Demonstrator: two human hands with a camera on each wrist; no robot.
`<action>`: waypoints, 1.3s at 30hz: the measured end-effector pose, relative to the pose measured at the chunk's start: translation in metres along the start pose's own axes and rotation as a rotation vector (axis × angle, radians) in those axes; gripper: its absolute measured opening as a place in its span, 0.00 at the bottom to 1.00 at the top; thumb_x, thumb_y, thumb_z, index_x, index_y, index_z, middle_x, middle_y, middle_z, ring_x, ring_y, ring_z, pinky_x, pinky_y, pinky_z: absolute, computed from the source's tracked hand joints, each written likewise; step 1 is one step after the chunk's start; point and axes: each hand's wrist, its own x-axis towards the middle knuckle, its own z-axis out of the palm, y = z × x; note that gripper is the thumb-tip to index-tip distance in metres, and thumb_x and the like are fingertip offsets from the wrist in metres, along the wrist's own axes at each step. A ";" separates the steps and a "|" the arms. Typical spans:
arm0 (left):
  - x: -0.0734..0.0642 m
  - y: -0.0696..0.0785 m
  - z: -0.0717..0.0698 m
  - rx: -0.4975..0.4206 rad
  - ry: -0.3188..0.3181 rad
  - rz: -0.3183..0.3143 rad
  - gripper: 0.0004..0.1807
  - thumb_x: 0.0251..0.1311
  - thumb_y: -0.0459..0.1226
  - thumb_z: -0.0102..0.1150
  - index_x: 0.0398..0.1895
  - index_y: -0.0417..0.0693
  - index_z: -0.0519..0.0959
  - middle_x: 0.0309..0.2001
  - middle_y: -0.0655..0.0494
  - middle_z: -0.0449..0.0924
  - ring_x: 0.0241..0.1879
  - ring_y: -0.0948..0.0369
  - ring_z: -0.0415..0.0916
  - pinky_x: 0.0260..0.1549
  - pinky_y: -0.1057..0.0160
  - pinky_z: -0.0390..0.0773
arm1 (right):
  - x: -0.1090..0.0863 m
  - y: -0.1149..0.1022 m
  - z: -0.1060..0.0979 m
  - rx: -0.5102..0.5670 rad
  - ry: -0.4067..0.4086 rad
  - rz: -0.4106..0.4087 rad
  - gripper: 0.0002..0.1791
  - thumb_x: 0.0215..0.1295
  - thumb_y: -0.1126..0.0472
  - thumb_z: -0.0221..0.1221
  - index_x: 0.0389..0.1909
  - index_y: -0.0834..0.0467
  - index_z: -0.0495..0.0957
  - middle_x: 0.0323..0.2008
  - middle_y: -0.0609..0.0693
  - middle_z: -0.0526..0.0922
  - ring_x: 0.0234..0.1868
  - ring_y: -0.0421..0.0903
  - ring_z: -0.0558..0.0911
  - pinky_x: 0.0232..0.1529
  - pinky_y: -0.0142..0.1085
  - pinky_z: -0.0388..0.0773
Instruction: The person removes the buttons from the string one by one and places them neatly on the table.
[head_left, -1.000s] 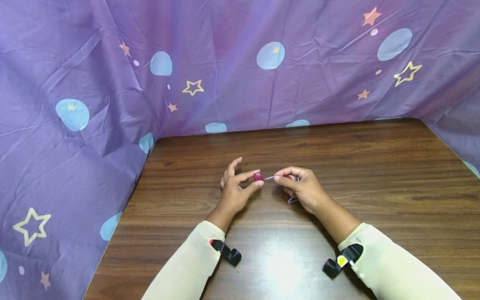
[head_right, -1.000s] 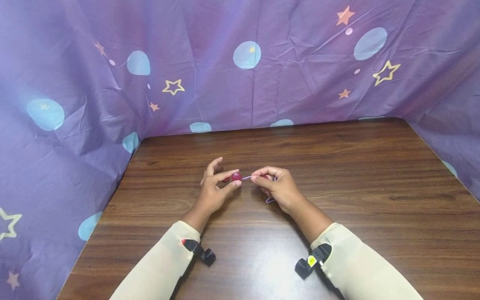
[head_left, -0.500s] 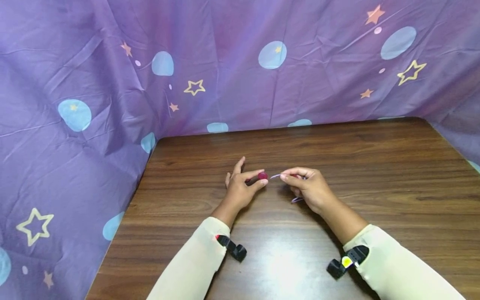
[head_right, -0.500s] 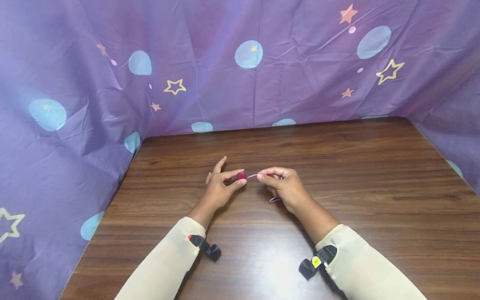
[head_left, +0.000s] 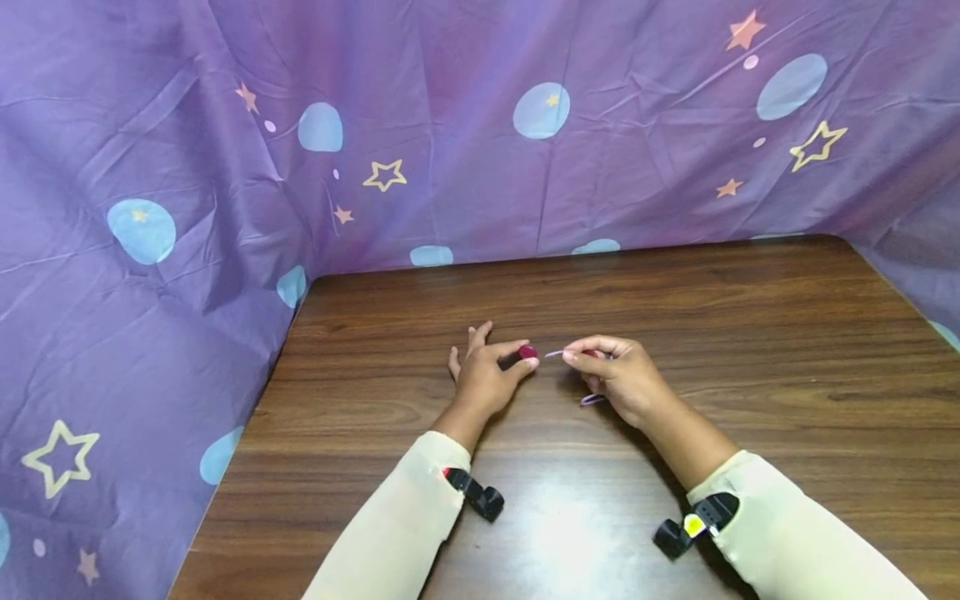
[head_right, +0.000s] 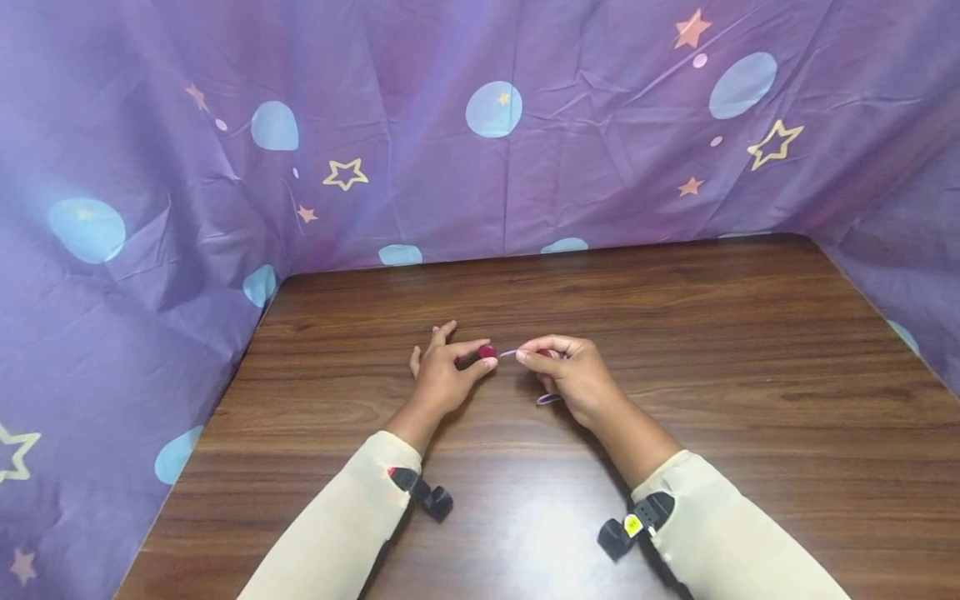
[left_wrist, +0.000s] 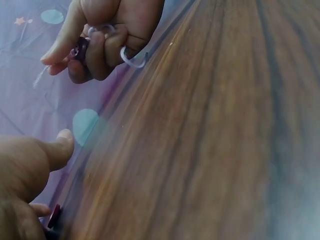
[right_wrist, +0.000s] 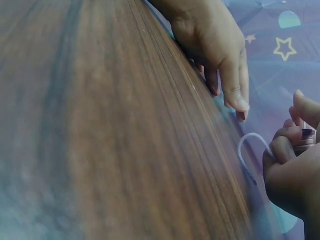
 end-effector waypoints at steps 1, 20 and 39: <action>0.000 0.001 0.000 0.011 -0.001 -0.006 0.22 0.66 0.54 0.74 0.62 0.64 0.89 0.86 0.44 0.61 0.88 0.37 0.48 0.83 0.26 0.35 | 0.000 -0.001 0.000 0.017 -0.005 0.014 0.20 0.72 0.74 0.65 0.31 0.44 0.92 0.22 0.38 0.81 0.21 0.36 0.72 0.23 0.26 0.69; 0.002 0.008 0.007 0.153 -0.006 -0.078 0.23 0.64 0.58 0.74 0.61 0.69 0.89 0.86 0.49 0.62 0.89 0.43 0.46 0.85 0.29 0.39 | -0.003 -0.007 -0.012 0.269 -0.290 0.037 0.23 0.81 0.74 0.45 0.56 0.54 0.87 0.37 0.45 0.84 0.33 0.39 0.76 0.28 0.24 0.67; 0.003 0.008 0.007 0.170 -0.011 -0.065 0.23 0.66 0.58 0.73 0.63 0.69 0.88 0.86 0.48 0.61 0.89 0.42 0.46 0.84 0.27 0.40 | -0.002 -0.006 -0.012 0.309 -0.214 -0.041 0.17 0.82 0.73 0.50 0.55 0.57 0.85 0.37 0.44 0.88 0.30 0.38 0.77 0.27 0.25 0.65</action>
